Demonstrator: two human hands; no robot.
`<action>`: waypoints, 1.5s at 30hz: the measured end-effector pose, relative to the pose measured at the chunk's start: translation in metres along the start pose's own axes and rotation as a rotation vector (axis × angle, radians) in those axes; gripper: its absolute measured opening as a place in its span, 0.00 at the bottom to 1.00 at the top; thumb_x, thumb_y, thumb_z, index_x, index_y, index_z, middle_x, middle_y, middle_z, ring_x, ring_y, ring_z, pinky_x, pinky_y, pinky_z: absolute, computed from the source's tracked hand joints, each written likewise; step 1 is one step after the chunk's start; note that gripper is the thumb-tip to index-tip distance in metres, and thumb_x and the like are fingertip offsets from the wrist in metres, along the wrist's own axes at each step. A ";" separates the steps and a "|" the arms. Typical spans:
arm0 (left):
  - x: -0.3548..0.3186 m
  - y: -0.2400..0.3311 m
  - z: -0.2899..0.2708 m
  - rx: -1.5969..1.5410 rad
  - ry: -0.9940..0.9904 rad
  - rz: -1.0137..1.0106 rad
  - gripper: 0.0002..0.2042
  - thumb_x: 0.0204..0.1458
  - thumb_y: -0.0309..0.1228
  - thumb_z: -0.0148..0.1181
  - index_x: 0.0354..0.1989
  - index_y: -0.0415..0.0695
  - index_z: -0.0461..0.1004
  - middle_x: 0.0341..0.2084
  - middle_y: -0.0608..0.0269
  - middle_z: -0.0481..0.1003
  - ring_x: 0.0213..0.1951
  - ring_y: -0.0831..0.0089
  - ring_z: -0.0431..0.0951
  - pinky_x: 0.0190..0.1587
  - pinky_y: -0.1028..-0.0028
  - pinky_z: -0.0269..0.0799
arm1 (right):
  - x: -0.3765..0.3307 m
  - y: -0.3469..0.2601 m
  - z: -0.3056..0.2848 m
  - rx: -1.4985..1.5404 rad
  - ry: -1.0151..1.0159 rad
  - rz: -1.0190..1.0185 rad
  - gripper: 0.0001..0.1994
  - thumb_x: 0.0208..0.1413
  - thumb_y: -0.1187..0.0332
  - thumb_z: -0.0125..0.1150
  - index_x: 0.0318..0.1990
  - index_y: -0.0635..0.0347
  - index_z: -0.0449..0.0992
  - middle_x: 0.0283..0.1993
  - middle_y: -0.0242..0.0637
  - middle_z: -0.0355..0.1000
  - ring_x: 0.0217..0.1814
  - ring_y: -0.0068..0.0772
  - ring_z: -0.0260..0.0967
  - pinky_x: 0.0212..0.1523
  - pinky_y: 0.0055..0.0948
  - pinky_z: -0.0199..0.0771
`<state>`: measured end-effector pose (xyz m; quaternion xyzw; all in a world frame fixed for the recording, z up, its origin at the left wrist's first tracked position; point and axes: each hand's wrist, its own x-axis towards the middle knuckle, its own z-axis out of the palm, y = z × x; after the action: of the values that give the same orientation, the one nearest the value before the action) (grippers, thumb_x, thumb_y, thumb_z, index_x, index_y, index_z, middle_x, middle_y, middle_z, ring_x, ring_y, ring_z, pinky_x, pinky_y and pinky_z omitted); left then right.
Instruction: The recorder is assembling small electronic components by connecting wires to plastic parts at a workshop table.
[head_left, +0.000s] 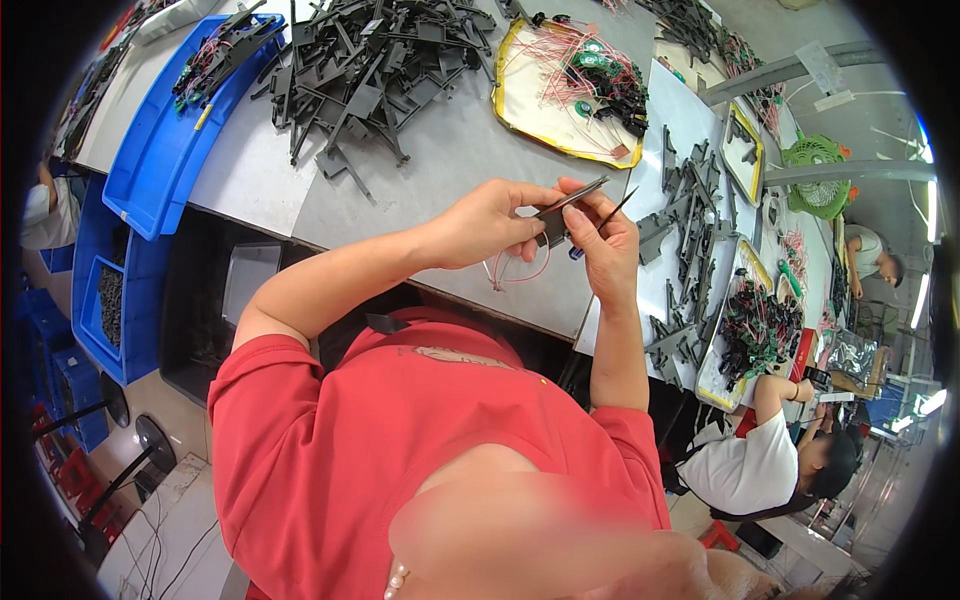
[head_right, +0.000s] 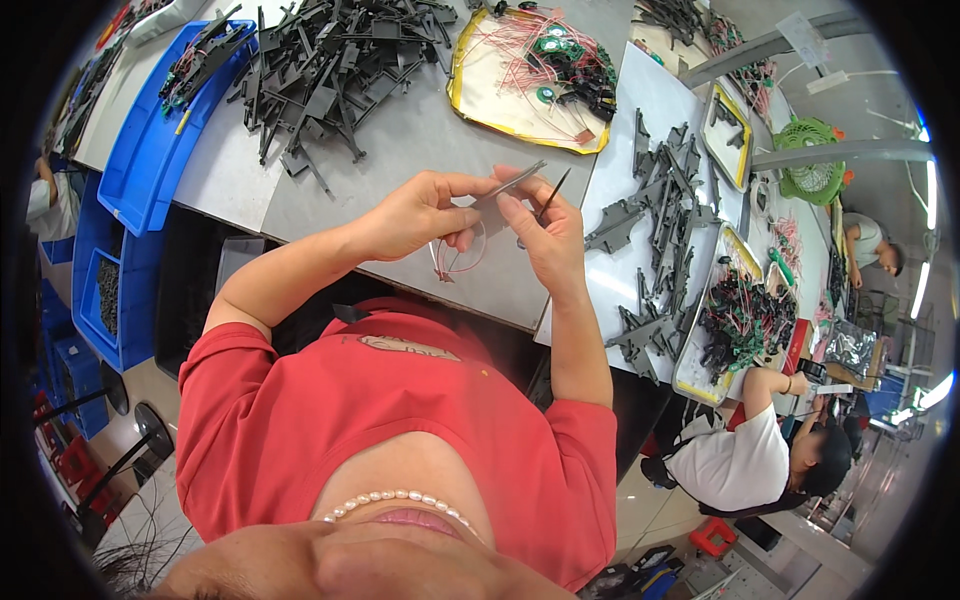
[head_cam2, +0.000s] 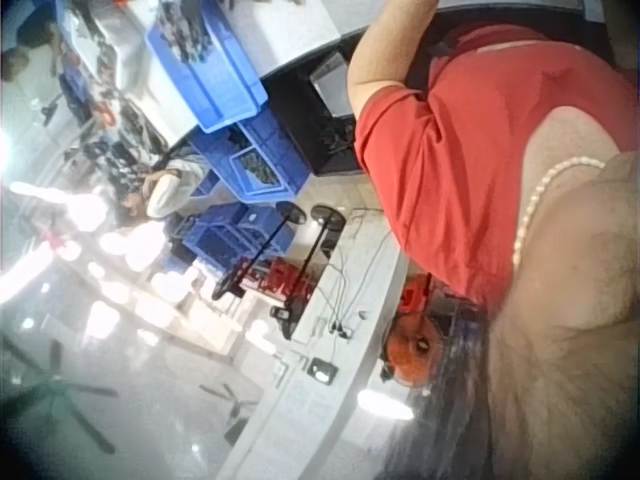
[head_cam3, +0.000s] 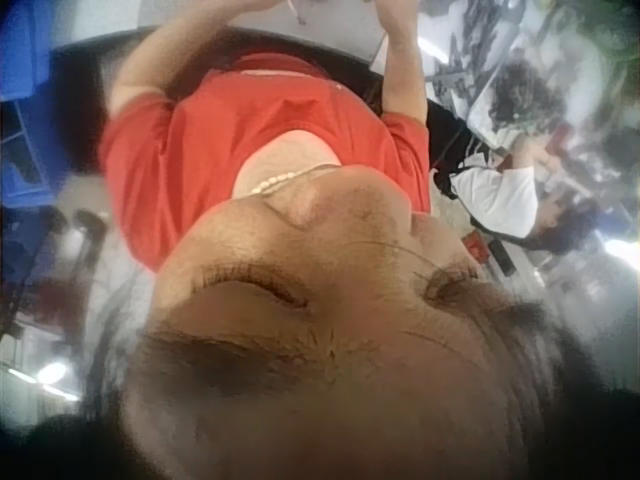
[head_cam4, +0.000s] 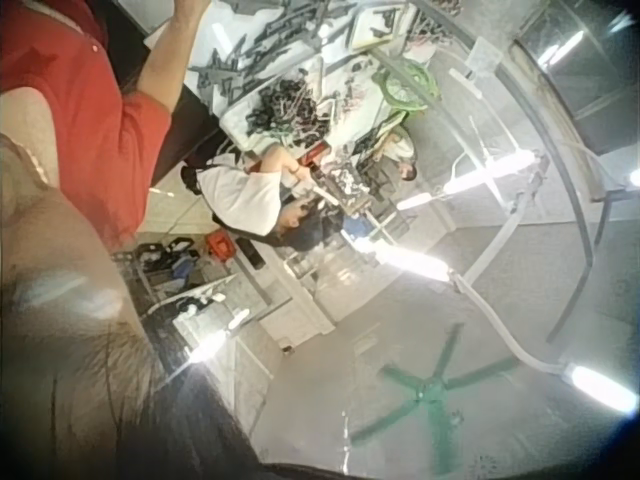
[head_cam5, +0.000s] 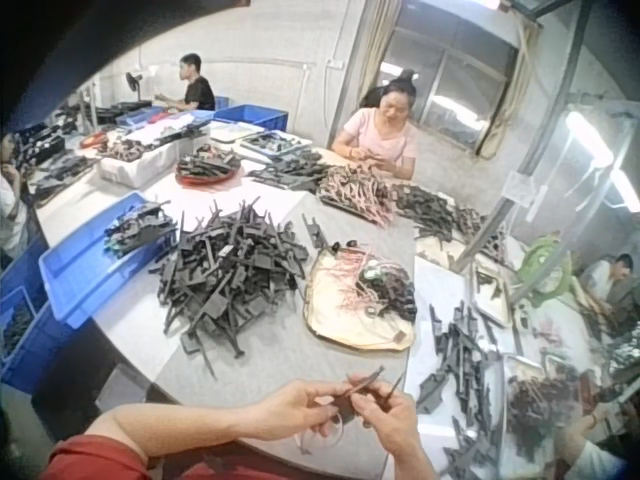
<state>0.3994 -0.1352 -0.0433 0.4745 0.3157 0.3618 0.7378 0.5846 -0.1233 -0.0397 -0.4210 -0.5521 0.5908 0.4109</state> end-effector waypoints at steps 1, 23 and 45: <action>0.000 0.000 0.000 0.001 0.000 0.000 0.15 0.52 0.20 0.45 0.49 0.36 0.67 0.32 0.64 0.69 0.26 0.81 0.70 0.30 0.79 0.69 | 0.000 -0.001 -0.001 0.017 -0.023 -0.005 0.14 0.52 0.72 0.58 0.46 0.65 0.72 0.42 0.29 0.71 0.42 0.16 0.63 0.41 0.15 0.62; -0.004 0.008 0.005 0.076 0.000 -0.003 0.17 0.52 0.20 0.44 0.52 0.39 0.65 0.29 0.65 0.69 0.26 0.82 0.71 0.30 0.80 0.69 | -0.002 0.001 0.002 0.032 0.010 -0.014 0.13 0.52 0.74 0.57 0.46 0.66 0.71 0.47 0.34 0.69 0.48 0.23 0.63 0.50 0.22 0.60; -0.001 0.001 0.008 0.101 0.048 -0.019 0.20 0.52 0.19 0.43 0.55 0.41 0.63 0.34 0.65 0.70 0.26 0.82 0.72 0.31 0.81 0.70 | 0.001 0.003 0.002 0.007 0.008 -0.024 0.14 0.53 0.72 0.56 0.48 0.66 0.71 0.44 0.31 0.70 0.43 0.17 0.64 0.43 0.18 0.64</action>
<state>0.4052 -0.1401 -0.0393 0.4991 0.3558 0.3498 0.7085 0.5827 -0.1232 -0.0431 -0.4151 -0.5534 0.5862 0.4216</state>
